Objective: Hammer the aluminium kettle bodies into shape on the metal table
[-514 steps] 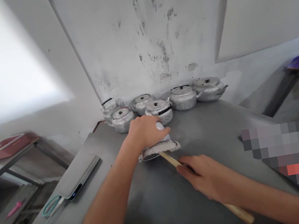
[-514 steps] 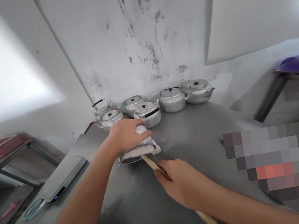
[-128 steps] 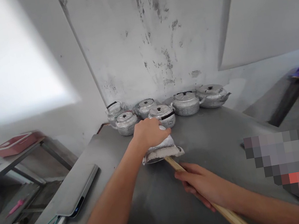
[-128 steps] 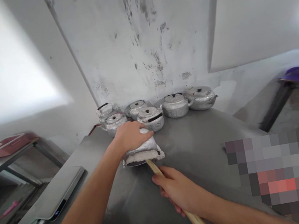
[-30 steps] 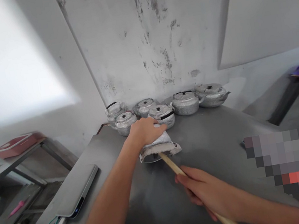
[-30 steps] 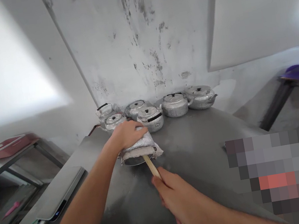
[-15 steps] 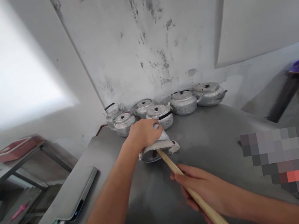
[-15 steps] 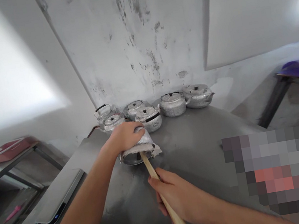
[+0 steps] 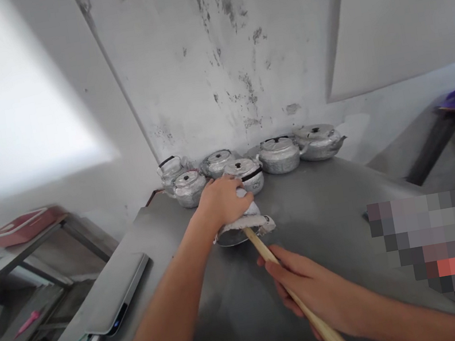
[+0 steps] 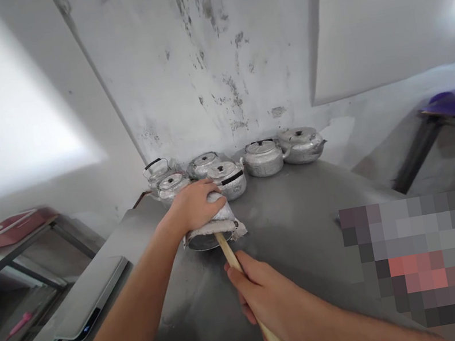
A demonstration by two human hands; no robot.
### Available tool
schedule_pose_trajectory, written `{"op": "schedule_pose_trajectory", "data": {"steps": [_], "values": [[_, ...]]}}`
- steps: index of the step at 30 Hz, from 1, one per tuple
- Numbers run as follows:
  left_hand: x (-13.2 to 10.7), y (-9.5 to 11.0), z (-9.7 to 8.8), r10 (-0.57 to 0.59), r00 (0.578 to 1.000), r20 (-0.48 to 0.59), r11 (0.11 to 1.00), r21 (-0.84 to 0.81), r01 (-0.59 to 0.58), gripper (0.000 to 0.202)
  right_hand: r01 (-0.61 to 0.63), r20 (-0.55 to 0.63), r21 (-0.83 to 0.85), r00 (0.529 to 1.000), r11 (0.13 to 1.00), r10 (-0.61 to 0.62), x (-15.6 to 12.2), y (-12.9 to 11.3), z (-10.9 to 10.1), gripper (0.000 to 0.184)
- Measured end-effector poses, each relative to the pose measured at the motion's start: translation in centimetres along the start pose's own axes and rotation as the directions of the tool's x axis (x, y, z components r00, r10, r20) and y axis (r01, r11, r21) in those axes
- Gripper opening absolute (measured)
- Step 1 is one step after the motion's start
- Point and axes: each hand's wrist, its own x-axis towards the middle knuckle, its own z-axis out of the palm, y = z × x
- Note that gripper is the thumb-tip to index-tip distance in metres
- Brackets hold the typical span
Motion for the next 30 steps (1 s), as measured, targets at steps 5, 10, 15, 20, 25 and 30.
{"op": "schedule_pose_trajectory", "data": {"steps": [5, 10, 15, 20, 25, 30], "values": [[0.16, -0.02, -0.05, -0.063, 0.997, 0.038, 0.998, 0.008, 0.063, 0.046, -0.071, 0.060, -0.072, 0.995, 0.995, 0.075, 0.36, 0.10, -0.46, 0.024], [0.17, -0.02, 0.01, -0.059, 0.998, 0.022, 0.998, -0.001, 0.059, 0.044, 0.027, -0.040, -0.024, 0.999, 0.999, -0.028, 0.47, 0.19, -0.19, 0.025], [0.26, -0.16, 0.13, -0.053, 0.998, 0.027, 0.999, -0.005, 0.053, 0.043, -0.022, -0.023, -0.065, 1.000, 0.998, 0.020, 0.53, 0.29, -0.28, 0.024], [0.32, -0.35, 0.26, -0.044, 0.999, 0.014, 0.999, -0.001, 0.044, 0.043, 0.036, -0.045, -0.034, 0.998, 0.999, -0.038, 0.79, 0.70, -0.45, 0.024], [0.31, -0.29, 0.22, -0.051, 0.999, 0.015, 0.999, -0.014, 0.052, 0.041, -0.020, -0.032, -0.061, 0.999, 0.998, 0.018, 0.66, 0.30, -0.46, 0.024], [0.35, -0.35, 0.29, -0.047, 0.999, 0.018, 0.999, -0.023, 0.048, 0.041, 0.022, -0.071, -0.081, 0.997, 0.996, -0.028, 0.27, -0.09, -0.15, 0.023]]}}
